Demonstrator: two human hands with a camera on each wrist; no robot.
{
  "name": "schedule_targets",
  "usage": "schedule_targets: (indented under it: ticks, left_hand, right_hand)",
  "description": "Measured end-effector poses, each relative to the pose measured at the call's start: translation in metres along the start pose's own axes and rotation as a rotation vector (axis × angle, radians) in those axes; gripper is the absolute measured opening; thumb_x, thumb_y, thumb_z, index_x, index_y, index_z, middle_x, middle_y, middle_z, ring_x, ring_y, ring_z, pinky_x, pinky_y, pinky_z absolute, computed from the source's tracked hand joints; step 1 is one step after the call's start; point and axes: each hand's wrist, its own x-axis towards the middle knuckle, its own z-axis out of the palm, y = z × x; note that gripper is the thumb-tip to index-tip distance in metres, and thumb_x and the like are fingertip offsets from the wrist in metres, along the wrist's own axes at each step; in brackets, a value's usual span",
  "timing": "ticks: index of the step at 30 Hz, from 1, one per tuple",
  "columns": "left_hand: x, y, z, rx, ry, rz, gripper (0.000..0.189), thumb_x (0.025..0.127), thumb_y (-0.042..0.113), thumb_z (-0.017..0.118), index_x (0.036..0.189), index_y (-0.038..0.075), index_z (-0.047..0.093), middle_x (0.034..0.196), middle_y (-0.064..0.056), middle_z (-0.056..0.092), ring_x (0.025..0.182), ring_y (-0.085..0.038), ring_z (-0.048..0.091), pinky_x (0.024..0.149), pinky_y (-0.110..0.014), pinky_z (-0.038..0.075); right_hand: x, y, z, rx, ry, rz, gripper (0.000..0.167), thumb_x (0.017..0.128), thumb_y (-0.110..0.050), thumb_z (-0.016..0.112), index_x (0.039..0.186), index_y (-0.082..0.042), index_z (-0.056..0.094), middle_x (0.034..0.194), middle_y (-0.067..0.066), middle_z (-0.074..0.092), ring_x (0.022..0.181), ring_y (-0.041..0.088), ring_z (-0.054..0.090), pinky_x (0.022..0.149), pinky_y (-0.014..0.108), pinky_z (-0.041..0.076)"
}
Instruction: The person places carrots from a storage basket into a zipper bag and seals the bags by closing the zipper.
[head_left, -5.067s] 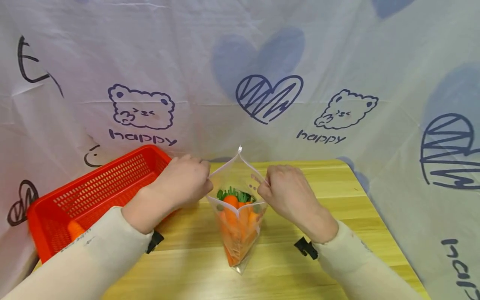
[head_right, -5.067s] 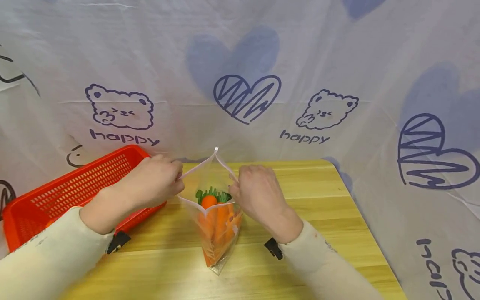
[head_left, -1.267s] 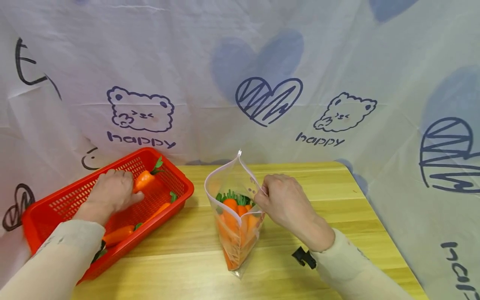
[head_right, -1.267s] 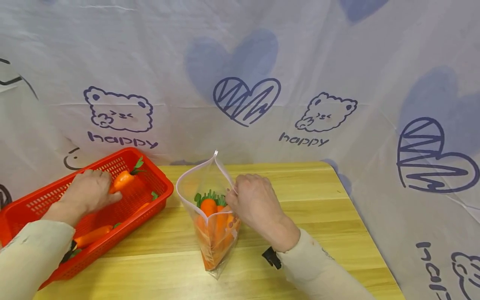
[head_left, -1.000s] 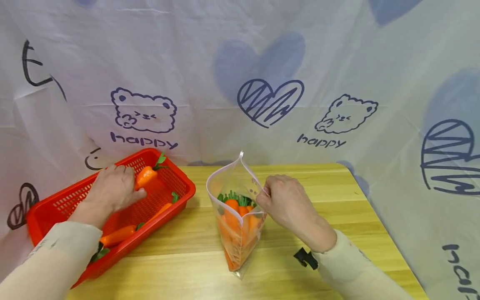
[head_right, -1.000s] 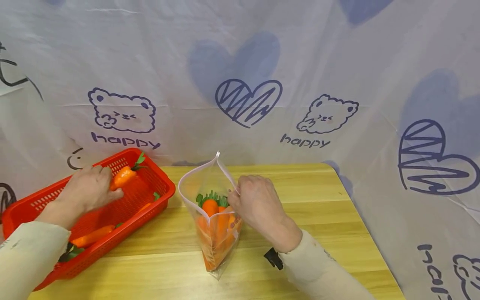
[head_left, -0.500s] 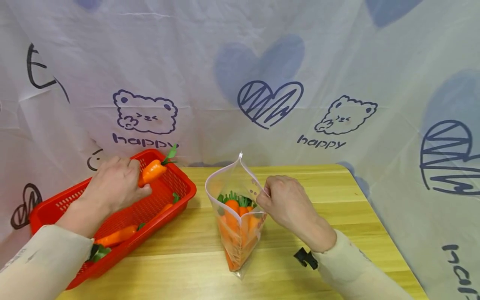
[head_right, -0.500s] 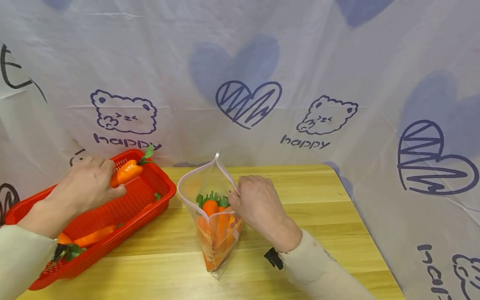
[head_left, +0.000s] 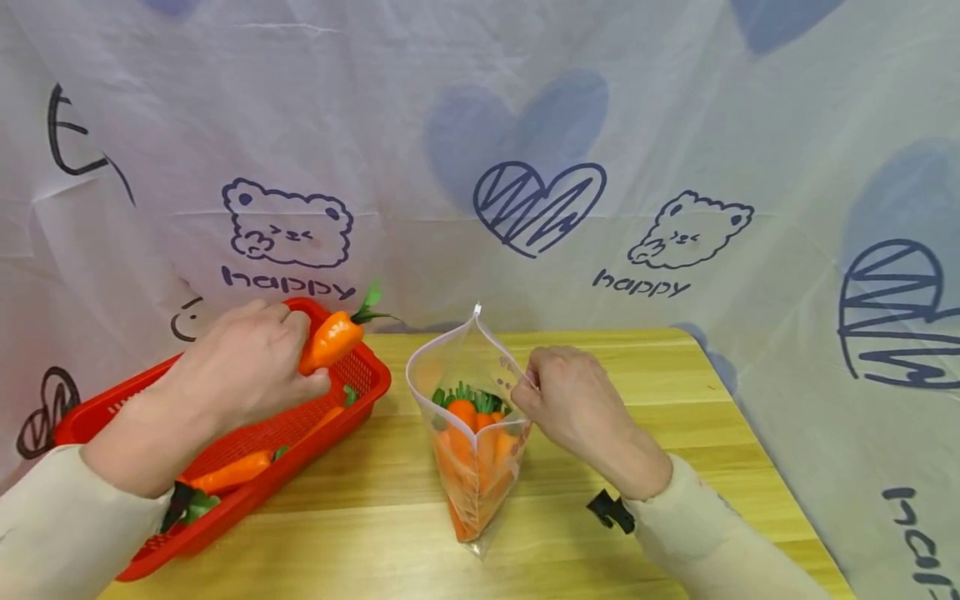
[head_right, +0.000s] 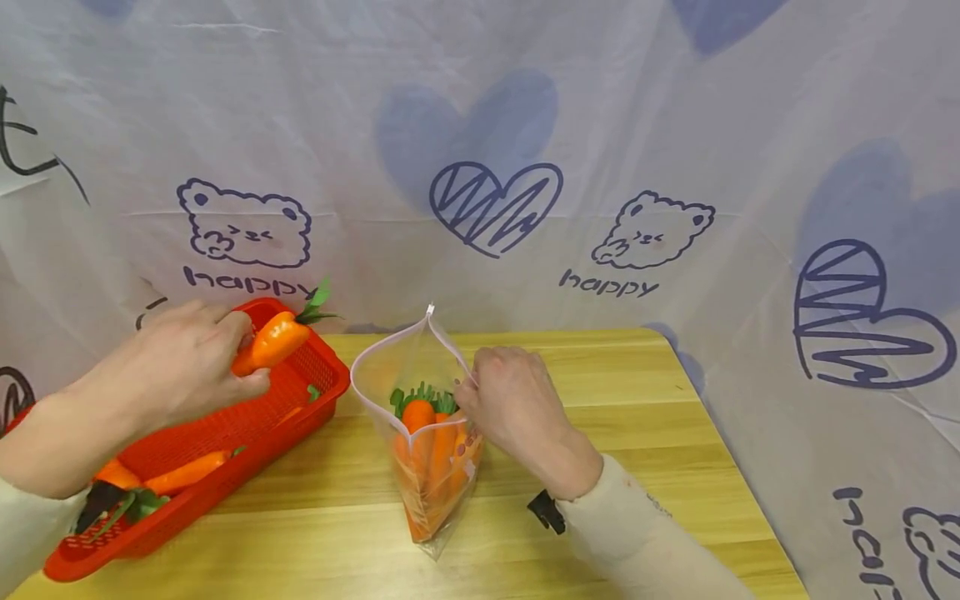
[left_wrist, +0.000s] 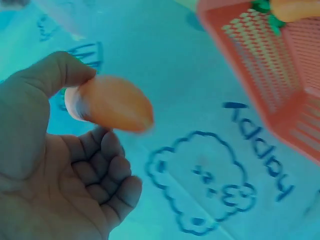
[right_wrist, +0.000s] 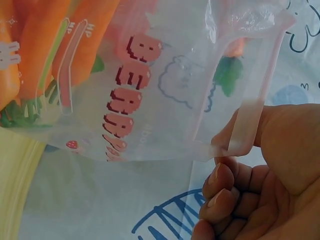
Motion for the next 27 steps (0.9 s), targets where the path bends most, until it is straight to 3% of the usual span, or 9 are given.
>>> schedule_targets:
  ticks: [2,7,11,15,20,24,27]
  left_hand:
    - [0.003,0.009,-0.010,-0.021,-0.001,0.012,0.032,0.074,0.036,0.065,0.068,0.011,0.046,0.060,-0.001,0.042,0.065,-0.023,0.043,0.067,-0.034,0.034]
    - [0.013,0.028,-0.032,-0.062,-0.081,0.023,0.028,0.076,0.037,0.063,0.076,0.011,0.054,0.070,-0.002,0.052,0.075,-0.025,0.052,0.077,-0.039,0.043]
    - [0.022,0.043,-0.044,-0.102,-0.150,0.050,0.025,0.078,0.039,0.063,0.076,0.015,0.054,0.071,-0.001,0.052,0.074,-0.023,0.052,0.073,-0.037,0.043]
    - [0.036,0.057,-0.054,-0.166,-0.312,0.051,0.026,0.079,0.041,0.062,0.072,0.018,0.052,0.068,0.000,0.050,0.066,-0.019,0.050,0.061,-0.033,0.039]
    - [0.055,0.070,-0.058,-0.240,-0.568,0.048,0.031,0.082,0.046,0.057,0.069,0.018,0.055,0.067,0.001,0.052,0.062,-0.017,0.052,0.056,-0.030,0.038]
    - [0.067,0.074,-0.055,-0.261,-0.751,0.060,0.034,0.083,0.047,0.053,0.065,0.019,0.055,0.067,0.001,0.056,0.061,-0.016,0.055,0.058,-0.030,0.042]
    - [0.076,0.076,-0.051,-0.257,-0.852,0.068,0.036,0.085,0.050,0.051,0.070,0.018,0.057,0.077,0.000,0.060,0.072,-0.017,0.058,0.066,-0.031,0.044]
  right_hand:
    - [0.001,0.000,-0.002,-0.004,-0.006,0.005,0.016,0.078,-0.015,0.060,0.065,-0.018,0.052,0.060,-0.004,0.049,0.057,0.016,0.045,0.059,0.029,0.038]
    - [0.003,0.000,-0.004,-0.012,0.006,-0.006,0.017,0.078,-0.015,0.060,0.064,-0.018,0.051,0.060,-0.004,0.048,0.057,0.016,0.045,0.058,0.029,0.038]
    - [0.004,-0.002,-0.004,-0.015,0.010,-0.015,0.017,0.078,-0.016,0.060,0.063,-0.018,0.052,0.059,-0.005,0.048,0.057,0.016,0.045,0.058,0.029,0.038]
    - [0.006,-0.005,-0.005,-0.013,0.011,-0.022,0.020,0.080,-0.019,0.061,0.063,-0.019,0.052,0.059,-0.005,0.049,0.057,0.016,0.045,0.059,0.029,0.039]
    - [0.007,-0.008,-0.004,-0.010,0.003,-0.031,0.019,0.079,-0.018,0.060,0.062,-0.019,0.051,0.060,-0.006,0.049,0.058,0.015,0.046,0.060,0.029,0.039]
    - [0.008,-0.012,-0.004,-0.003,-0.008,-0.025,0.017,0.079,-0.017,0.060,0.063,-0.020,0.052,0.060,-0.006,0.049,0.059,0.015,0.046,0.064,0.029,0.041]
    - [0.008,-0.014,-0.003,-0.004,-0.006,-0.031,0.016,0.077,-0.016,0.060,0.063,-0.019,0.053,0.060,-0.006,0.049,0.059,0.015,0.046,0.066,0.030,0.042]
